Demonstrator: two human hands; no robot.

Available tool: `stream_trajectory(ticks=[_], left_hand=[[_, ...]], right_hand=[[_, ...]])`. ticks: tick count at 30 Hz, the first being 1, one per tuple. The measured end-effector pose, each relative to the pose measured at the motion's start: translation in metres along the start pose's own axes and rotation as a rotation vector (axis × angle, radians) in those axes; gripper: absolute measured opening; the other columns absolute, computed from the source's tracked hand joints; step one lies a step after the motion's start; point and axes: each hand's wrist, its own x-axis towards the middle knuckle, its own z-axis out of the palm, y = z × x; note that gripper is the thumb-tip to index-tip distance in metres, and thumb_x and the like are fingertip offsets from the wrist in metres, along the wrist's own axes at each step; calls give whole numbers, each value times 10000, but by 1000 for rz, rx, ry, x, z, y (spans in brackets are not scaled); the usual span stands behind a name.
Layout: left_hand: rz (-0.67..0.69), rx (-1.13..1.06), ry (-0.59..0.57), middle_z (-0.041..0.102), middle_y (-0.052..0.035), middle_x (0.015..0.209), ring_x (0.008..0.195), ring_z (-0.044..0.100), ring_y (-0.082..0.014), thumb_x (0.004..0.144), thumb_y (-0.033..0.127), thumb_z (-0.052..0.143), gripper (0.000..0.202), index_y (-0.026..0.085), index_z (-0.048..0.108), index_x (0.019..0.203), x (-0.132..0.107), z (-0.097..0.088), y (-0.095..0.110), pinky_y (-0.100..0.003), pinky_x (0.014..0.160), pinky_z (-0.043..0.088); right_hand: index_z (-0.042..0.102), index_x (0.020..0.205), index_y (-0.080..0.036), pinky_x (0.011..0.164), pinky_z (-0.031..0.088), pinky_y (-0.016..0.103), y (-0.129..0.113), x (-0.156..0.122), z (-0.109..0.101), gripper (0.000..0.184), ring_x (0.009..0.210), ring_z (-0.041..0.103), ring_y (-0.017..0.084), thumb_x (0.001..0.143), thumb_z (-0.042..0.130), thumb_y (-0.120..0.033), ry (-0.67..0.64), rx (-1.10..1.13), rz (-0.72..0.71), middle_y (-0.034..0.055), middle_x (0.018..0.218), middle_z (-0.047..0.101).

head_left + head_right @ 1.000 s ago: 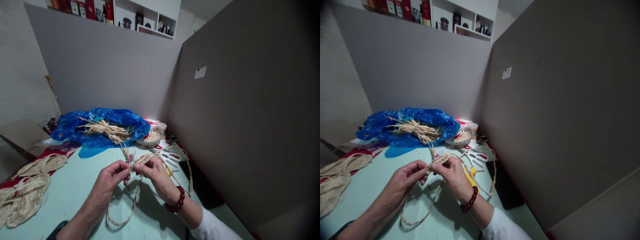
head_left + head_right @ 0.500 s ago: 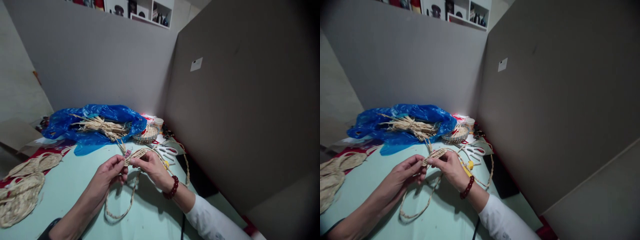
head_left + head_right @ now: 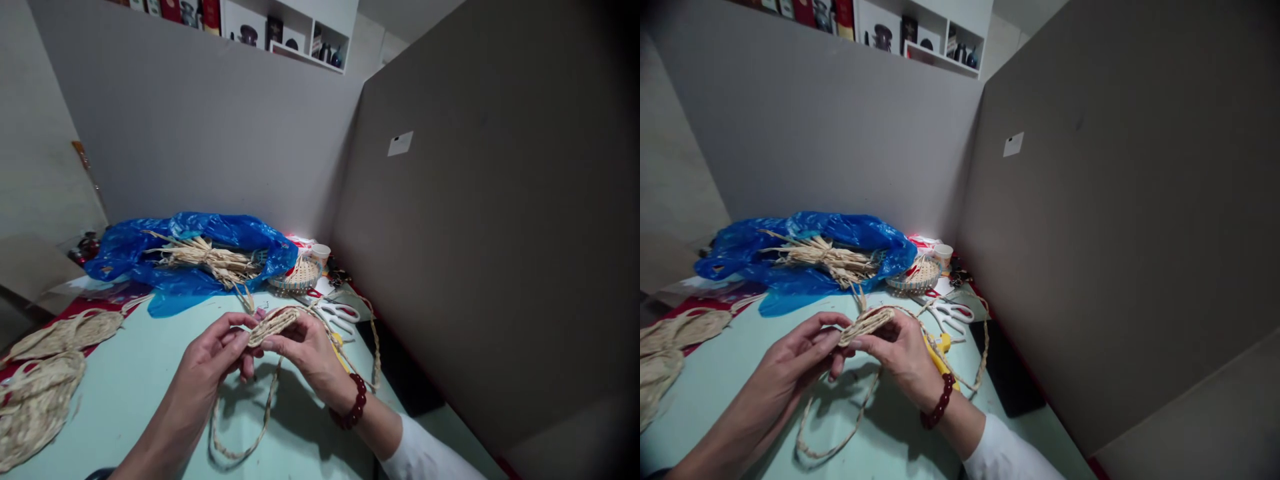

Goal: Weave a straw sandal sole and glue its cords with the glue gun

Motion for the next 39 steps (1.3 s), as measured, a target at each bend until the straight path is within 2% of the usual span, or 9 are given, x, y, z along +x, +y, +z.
stream_trajectory(ticks=[6, 9, 12, 19, 22, 26, 30, 35, 39], left_hand=[[-12, -22, 33, 666, 21, 690, 574, 571, -120, 756, 461, 765, 308, 210, 674, 909, -4, 9, 0, -219, 570, 459], [-30, -101, 57, 650, 26, 695, 547, 548, -104, 675, 409, 838, 313, 201, 677, 844, -2, 8, 2, -212, 545, 454], [-7, -122, 80, 606, 37, 627, 537, 512, -85, 673, 394, 843, 294, 188, 688, 815, 1, 2, 6, -186, 551, 432], [110, -52, 146, 586, 42, 620, 537, 483, -78, 696, 382, 823, 247, 183, 701, 776, 12, -11, 4, -176, 525, 389], [155, -12, 172, 586, 47, 612, 529, 475, -76, 701, 370, 818, 223, 189, 712, 778, 16, -16, 3, -179, 525, 377], [176, 65, 145, 602, 41, 603, 515, 471, -79, 697, 356, 820, 194, 194, 737, 764, 17, -22, 6, -188, 523, 368], [132, 155, 39, 582, 23, 524, 481, 460, -94, 671, 355, 832, 199, 172, 764, 712, 16, -21, 9, -210, 502, 357], [66, 190, -80, 561, 15, 482, 452, 450, -102, 652, 385, 830, 223, 172, 772, 685, 16, -20, 5, -217, 476, 338], [29, 176, -127, 556, 8, 496, 440, 428, -98, 638, 416, 832, 256, 171, 774, 682, 17, -19, 1, -214, 443, 309]], right_hand=[[705, 780, -204, 757, 492, 294, 3, -5, 6, 155, 753, 636, 170, 741, 824, -296, 175, -105, -52, -7, 768, 693], [738, 818, -212, 820, 469, 327, -2, -8, 6, 179, 832, 627, 203, 689, 859, -245, 161, -164, -33, 16, 839, 706], [771, 933, -215, 872, 445, 350, -6, -9, 4, 287, 944, 608, 239, 664, 873, -227, 122, -166, 14, 54, 1000, 710], [667, 1109, -191, 668, 465, 280, 4, -7, 4, 340, 704, 567, 138, 891, 642, -450, 174, 159, 118, 46, 928, 642], [652, 1082, -195, 635, 453, 254, 5, -6, 6, 329, 668, 553, 116, 910, 609, -472, 231, 253, 113, 37, 907, 632], [696, 987, -204, 641, 437, 242, -4, -4, 1, 277, 666, 537, 113, 856, 699, -448, 251, 260, 66, 19, 843, 657], [738, 924, -197, 633, 413, 248, -25, 2, -14, 266, 653, 517, 114, 839, 723, -449, 168, 196, 57, 4, 757, 635], [766, 902, -125, 499, 294, 236, -60, 0, -50, 266, 506, 359, 75, 754, 811, -342, -11, 107, 145, -42, 580, 497], [741, 895, -179, 431, 201, 219, -87, -2, -88, 286, 456, 154, 51, 733, 819, -402, 79, 96, 70, -113, 553, 325]])
